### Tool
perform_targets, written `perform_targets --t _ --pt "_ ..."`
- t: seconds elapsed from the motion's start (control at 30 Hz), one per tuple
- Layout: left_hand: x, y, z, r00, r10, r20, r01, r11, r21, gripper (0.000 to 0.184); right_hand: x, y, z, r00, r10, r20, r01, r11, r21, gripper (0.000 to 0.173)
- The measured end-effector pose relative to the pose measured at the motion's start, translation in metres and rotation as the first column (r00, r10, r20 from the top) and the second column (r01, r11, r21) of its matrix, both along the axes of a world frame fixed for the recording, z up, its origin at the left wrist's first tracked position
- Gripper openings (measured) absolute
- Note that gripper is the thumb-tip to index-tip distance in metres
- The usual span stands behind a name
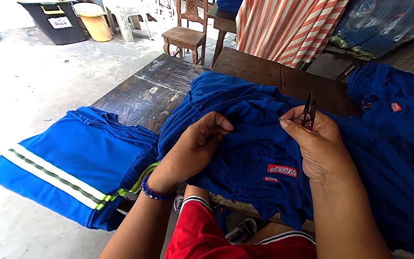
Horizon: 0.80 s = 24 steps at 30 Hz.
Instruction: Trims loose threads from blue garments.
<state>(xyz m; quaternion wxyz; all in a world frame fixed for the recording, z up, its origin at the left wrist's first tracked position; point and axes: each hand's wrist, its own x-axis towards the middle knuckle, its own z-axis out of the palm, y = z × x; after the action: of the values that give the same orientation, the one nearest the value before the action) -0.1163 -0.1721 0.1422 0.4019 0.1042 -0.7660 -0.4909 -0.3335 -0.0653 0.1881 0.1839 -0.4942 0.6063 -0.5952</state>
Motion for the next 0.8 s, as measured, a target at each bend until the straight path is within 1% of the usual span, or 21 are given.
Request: perform_targets --t 0.1,0.13,0.17,0.2,0.27,0.3,0.33,0.4,0.47,0.53,0.57,0.6,0.63,0.7,0.8 --pt "0.0 0.001 0.005 0.996 -0.011 -0.087 0.031 0.972 0.232 0.027 -0.001 -0.001 -0.004 0.998 0.039 -0.047 -0.04 0.999 -0.024 0.017" --pt "-0.001 0.003 0.006 0.994 0.008 -0.105 0.022 0.961 0.277 0.028 -0.002 -0.001 -0.006 0.996 0.062 -0.066 -0.064 0.997 -0.039 0.016" --pt "-0.002 0.006 0.007 0.993 0.04 -0.107 -0.008 0.959 0.282 0.028 -0.002 0.001 -0.008 0.994 0.078 -0.07 -0.082 0.995 -0.06 0.015" --pt "-0.003 0.009 0.007 0.992 0.075 -0.099 -0.049 0.968 0.248 0.028 -0.004 0.005 -0.008 0.994 0.091 -0.061 -0.096 0.992 -0.082 0.013" --pt "-0.005 0.013 0.005 0.985 0.145 -0.096 -0.133 0.984 0.115 0.028 -0.01 0.022 -0.006 0.994 0.102 -0.038 -0.106 0.985 -0.139 0.011" --pt "-0.006 0.013 0.002 0.98 0.167 -0.11 -0.164 0.986 0.036 0.029 -0.014 0.034 -0.005 0.994 0.073 -0.081 -0.087 0.981 -0.175 0.01" --pt "-0.006 0.014 0.0 0.976 0.184 -0.12 -0.189 0.981 -0.037 0.03 -0.019 0.048 -0.004 0.983 0.019 -0.182 -0.056 0.978 -0.203 0.01" --pt "-0.005 0.018 -0.003 0.964 0.233 -0.131 -0.248 0.962 -0.111 0.03 -0.023 0.081 -0.007 0.906 -0.093 -0.414 -0.005 0.973 -0.231 0.009" --pt "-0.006 0.023 -0.003 0.943 0.29 -0.162 -0.314 0.939 -0.144 0.026 -0.02 0.109 -0.016 0.813 -0.154 -0.561 0.045 0.978 -0.203 0.023" --pt "-0.012 0.025 -0.002 0.916 0.328 -0.231 -0.371 0.911 -0.18 0.021 -0.015 0.123 -0.029 0.686 -0.205 -0.698 0.144 0.979 -0.146 0.033" --pt "-0.015 0.024 -0.001 0.903 0.346 -0.257 -0.4 0.894 -0.204 0.019 -0.012 0.126 -0.035 0.603 -0.237 -0.762 0.21 0.968 -0.134 0.032" --pt "-0.019 0.023 0.001 0.892 0.361 -0.274 -0.425 0.875 -0.231 0.018 -0.011 0.126 -0.039 0.538 -0.261 -0.802 0.256 0.957 -0.14 0.028" --pt "-0.023 0.021 0.004 0.882 0.375 -0.284 -0.447 0.857 -0.256 0.017 -0.011 0.126 -0.042 0.498 -0.287 -0.818 0.282 0.946 -0.16 0.023" --pt "-0.03 0.016 0.009 0.864 0.398 -0.307 -0.483 0.827 -0.288 0.016 -0.014 0.125 -0.037 0.464 -0.351 -0.814 0.302 0.926 -0.227 0.021" --pt "-0.036 0.01 0.018 0.835 0.436 -0.336 -0.536 0.784 -0.313 0.014 -0.023 0.125 -0.015 0.411 -0.439 -0.799 0.333 0.888 -0.317 0.024"
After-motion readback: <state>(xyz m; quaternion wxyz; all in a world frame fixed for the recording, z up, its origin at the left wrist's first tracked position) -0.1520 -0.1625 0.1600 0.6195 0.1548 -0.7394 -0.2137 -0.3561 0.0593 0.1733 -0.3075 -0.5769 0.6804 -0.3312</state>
